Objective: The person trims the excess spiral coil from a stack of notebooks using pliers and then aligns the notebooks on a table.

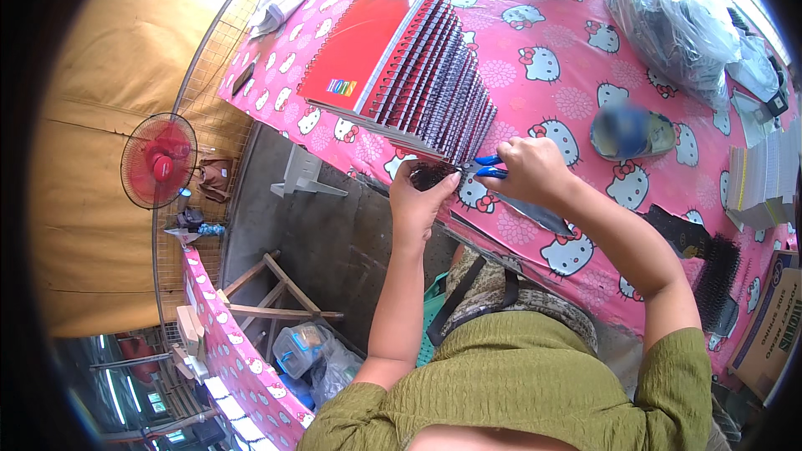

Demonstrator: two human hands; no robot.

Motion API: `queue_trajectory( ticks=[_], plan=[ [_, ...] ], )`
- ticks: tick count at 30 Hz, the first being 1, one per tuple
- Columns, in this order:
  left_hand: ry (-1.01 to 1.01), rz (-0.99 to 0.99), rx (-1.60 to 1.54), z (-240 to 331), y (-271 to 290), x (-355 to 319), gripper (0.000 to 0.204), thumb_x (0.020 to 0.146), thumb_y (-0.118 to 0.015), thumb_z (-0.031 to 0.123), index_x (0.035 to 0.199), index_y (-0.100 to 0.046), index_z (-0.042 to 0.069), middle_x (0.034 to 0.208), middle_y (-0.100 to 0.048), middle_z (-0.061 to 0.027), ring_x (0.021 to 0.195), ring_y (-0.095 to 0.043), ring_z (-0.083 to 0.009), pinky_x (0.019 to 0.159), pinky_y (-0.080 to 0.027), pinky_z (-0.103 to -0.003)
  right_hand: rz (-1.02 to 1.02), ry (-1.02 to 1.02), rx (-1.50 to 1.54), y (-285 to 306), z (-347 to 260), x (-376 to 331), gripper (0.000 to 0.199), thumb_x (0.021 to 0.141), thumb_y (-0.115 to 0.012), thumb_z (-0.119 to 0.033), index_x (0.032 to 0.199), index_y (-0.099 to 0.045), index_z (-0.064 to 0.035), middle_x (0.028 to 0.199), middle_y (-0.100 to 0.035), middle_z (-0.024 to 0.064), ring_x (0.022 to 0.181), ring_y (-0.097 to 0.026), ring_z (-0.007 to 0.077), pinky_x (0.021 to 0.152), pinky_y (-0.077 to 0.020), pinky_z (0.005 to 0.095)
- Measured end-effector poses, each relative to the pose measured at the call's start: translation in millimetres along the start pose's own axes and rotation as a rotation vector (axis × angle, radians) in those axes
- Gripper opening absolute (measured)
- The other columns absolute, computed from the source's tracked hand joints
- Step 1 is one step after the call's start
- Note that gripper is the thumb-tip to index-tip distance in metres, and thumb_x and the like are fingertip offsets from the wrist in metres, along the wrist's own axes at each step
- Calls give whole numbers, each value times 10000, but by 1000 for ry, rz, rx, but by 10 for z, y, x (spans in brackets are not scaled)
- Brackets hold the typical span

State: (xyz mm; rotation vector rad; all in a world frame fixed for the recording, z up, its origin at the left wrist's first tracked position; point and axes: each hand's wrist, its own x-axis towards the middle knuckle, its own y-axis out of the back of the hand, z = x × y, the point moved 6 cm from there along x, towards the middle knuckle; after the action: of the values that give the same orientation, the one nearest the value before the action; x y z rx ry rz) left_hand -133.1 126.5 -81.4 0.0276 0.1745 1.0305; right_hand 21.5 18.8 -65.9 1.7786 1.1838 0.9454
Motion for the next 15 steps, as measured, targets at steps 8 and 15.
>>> queue_trajectory(
  ticks=[8, 15],
  plan=[
    [173, -51, -25, -32, 26, -16, 362, 725, -803, 54, 984, -561, -20, 793, -657, -74, 601, -601, -95, 512, -492, -227, 193, 93, -171, 92, 73, -110, 478, 705, -730, -479, 842, -638, -31, 830, -627, 122, 815, -625, 258, 748, -479, 395],
    [20, -43, -20, -63, -72, -22, 377, 716, -799, 35, 1008, -571, -30, 892, -656, -80, 783, -619, -124, 701, -511, -241, 172, 116, -178, 31, -33, -46, 532, 691, -739, -513, 873, -624, -27, 860, -611, 98, 859, -597, 251, 814, -433, 392]
  ],
)
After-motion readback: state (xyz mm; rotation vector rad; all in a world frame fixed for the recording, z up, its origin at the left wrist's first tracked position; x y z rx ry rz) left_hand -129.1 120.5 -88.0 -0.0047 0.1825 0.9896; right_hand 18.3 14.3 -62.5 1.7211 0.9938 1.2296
